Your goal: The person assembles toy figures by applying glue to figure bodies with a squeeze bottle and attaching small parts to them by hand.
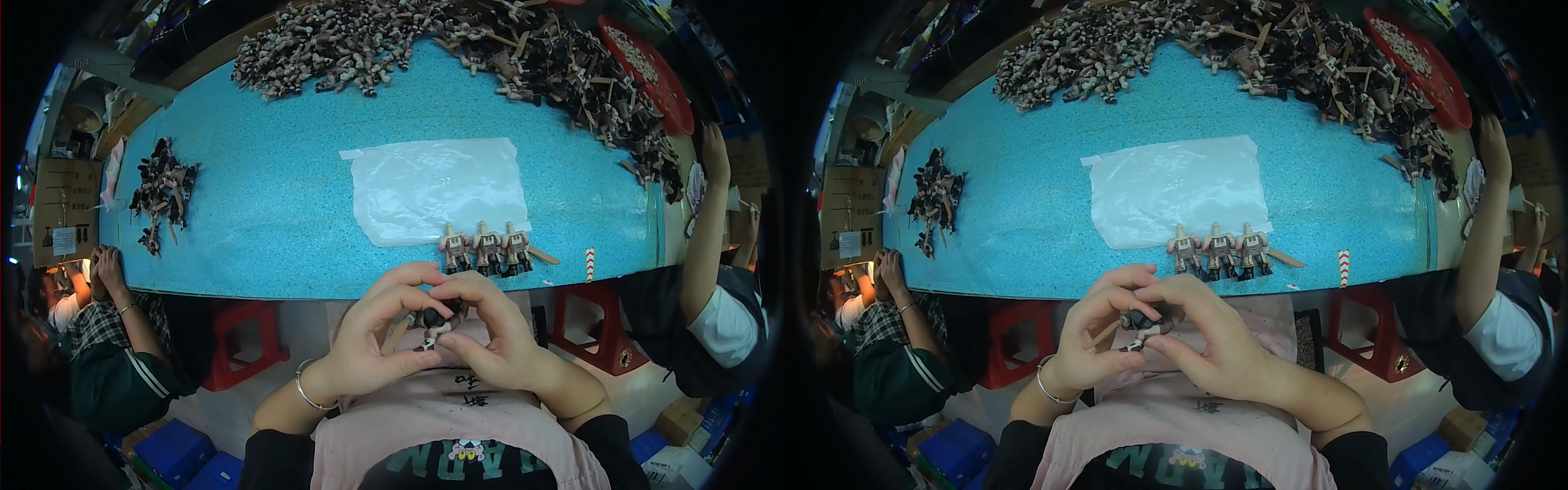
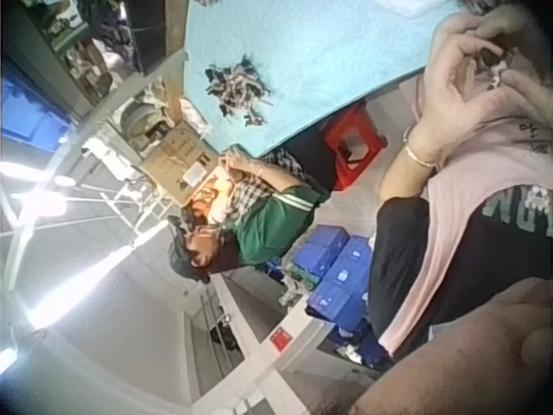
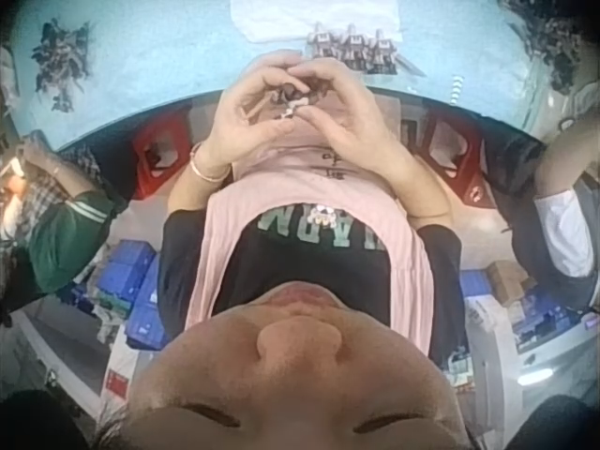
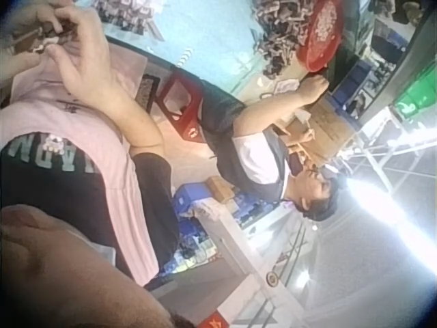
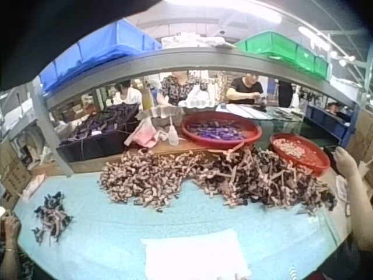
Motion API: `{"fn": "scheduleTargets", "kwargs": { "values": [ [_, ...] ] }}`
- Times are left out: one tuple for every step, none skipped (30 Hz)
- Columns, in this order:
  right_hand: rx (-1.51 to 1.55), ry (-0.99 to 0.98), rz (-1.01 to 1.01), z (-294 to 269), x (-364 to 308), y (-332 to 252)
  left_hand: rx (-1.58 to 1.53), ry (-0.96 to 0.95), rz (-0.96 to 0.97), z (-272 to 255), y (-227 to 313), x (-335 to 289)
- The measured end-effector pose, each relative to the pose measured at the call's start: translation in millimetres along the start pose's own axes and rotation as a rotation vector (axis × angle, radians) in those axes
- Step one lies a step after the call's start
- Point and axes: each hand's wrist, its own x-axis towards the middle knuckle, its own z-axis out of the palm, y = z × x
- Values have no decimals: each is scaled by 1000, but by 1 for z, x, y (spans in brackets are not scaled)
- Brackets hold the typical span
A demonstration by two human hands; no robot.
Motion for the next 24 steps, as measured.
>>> {"fn": "scheduleTargets", "kwargs": {
  "values": [
    [-1, 0, 0, 0, 0, 2, 97, 3, 57, 0, -2, 0],
    [-24, 16, -28, 2, 0, 5, 97, 3, 58, -1, -2, 1],
    [-49, 32, -55, 3, -1, 7, 122, 12, 64, -1, -2, 1],
    [-50, 31, -55, 3, 0, 7, 147, 22, 71, -1, -2, 1],
    [-46, 46, -69, 4, 1, 6, 147, 23, 73, 0, -2, 2],
    [-44, 62, -84, 4, 2, 6, 127, 50, 72, 1, -3, 2],
    [-48, 61, -87, 5, 1, 7, 108, 78, 72, 2, -3, 2],
    [-50, 59, -78, 5, 1, 9, 108, 79, 79, 1, -2, 1],
    [-60, 59, -75, 3, 2, 10, 143, 66, 86, -1, -2, 3],
    [-76, 58, -87, 2, 3, 8, 178, 54, 95, -4, -1, 5],
    [-67, 36, -59, 2, 4, 6, 179, 51, 116, -5, 0, 4],
    [-66, 17, -36, -3, 9, 5, 207, 68, 111, -6, 0, 5],
    [-92, -2, -76, -6, 15, 2, 235, 91, 100, -7, 1, 3],
    [-111, -6, -92, -14, 23, 1, 237, 91, 126, -11, 1, 4],
    [-146, 28, -69, -24, 31, 1, 248, 126, 137, -15, 0, 3],
    [-174, 58, -47, -34, 40, 2, 261, 167, 144, -20, 1, 1],
    [-299, 102, -82, -47, 55, 4, 316, 186, 159, -25, 2, -1],
    [-371, 164, -52, -59, 70, 4, 314, 190, 174, -29, 3, -3],
    [-438, 223, -24, -69, 87, 4, 316, 217, 173, -32, 4, -5],
    [-528, 259, -15, -79, 106, 6, 319, 246, 171, -35, 4, -7],
    [-621, 299, -6, -88, 124, 7, 318, 252, 183, -37, 4, -7],
    [-623, 292, -18, -94, 141, 11, 319, 259, 166, -40, 3, -8],
    [-735, 270, -91, -99, 158, 16, 320, 267, 149, -43, 3, -9],
    [-845, 245, -164, -101, 173, 22, 324, 280, 157, -45, 3, -11]
  ]
}}
